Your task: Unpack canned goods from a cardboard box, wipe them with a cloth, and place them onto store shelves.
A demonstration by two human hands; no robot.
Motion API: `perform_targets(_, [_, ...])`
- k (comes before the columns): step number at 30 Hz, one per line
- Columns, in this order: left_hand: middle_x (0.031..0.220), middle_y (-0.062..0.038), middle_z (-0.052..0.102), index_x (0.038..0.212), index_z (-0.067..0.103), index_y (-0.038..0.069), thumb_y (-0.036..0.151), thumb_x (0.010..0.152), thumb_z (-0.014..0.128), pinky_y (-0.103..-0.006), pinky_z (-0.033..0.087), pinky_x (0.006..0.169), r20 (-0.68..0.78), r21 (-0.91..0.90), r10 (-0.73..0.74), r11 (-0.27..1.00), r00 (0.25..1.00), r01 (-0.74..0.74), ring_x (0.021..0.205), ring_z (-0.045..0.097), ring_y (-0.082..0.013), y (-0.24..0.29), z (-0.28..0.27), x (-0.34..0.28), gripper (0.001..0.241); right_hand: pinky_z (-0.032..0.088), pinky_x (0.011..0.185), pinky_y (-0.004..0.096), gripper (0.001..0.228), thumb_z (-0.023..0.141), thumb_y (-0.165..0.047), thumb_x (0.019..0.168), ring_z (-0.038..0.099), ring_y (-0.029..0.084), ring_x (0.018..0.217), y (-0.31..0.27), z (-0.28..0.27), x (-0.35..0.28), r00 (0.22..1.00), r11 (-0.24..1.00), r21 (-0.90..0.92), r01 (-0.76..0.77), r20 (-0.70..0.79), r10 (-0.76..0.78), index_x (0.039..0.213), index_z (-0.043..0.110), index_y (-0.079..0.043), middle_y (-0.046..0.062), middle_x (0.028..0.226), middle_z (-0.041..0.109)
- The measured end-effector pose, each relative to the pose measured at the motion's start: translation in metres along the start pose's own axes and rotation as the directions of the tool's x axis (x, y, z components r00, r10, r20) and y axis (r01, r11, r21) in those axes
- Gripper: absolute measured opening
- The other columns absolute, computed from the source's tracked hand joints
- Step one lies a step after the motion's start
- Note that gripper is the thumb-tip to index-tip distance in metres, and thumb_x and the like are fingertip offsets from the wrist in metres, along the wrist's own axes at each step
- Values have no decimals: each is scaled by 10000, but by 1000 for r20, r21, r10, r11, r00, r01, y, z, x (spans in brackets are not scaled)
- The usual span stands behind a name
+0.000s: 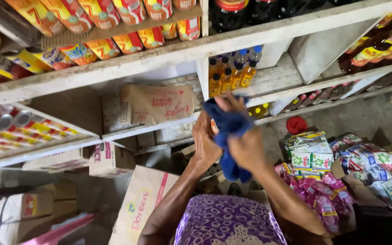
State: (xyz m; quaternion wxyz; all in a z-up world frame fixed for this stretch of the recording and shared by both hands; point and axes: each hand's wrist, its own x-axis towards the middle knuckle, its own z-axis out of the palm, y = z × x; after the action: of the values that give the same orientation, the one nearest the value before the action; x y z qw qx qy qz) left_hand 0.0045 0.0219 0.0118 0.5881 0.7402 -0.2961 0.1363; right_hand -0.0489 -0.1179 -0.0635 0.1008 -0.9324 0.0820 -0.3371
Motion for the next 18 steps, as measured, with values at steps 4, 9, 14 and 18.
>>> perform_targets(4, [943, -141, 678, 1174, 594, 74, 197, 751, 812, -441, 552, 727, 11, -47, 19, 999, 1000, -18, 839, 673, -336, 14, -12, -2, 491, 338, 1212, 532, 405, 609, -302, 952, 665, 326, 1250, -54, -91, 32, 965, 825, 506, 252, -189, -180, 1227, 736, -33, 133, 1271, 727])
perform_targets(9, [991, -160, 698, 1164, 618, 139, 332, 790, 766, -496, 545, 865, 74, 14, -176, 984, 982, 175, 956, 685, -440, -3, -4, -20, 446, 182, 1253, 527, 402, 539, -192, 995, 519, 336, 1408, -19, -93, 26, 931, 873, 324, 364, -141, -336, 1354, 671, -69, 102, 1426, 644])
perform_targets(14, [901, -224, 611, 1038, 568, 102, 330, 770, 771, -544, 512, 743, 170, -95, -124, 985, 978, 142, 914, 625, -524, 35, -14, -11, 406, 163, 1252, 559, 378, 550, -217, 990, 446, 352, 1463, -37, -87, 18, 964, 746, 612, 263, -140, -224, 1323, 694, -111, 56, 1428, 645])
perform_targets(18, [901, -187, 603, 1046, 560, 139, 297, 696, 784, -508, 521, 765, 173, -96, -178, 976, 969, 197, 872, 636, -469, -1, -11, -25, 444, 193, 1258, 548, 323, 564, -186, 972, 497, 327, 1432, -22, -104, 27, 948, 774, 548, 316, -143, -285, 1236, 744, -141, 32, 1364, 693])
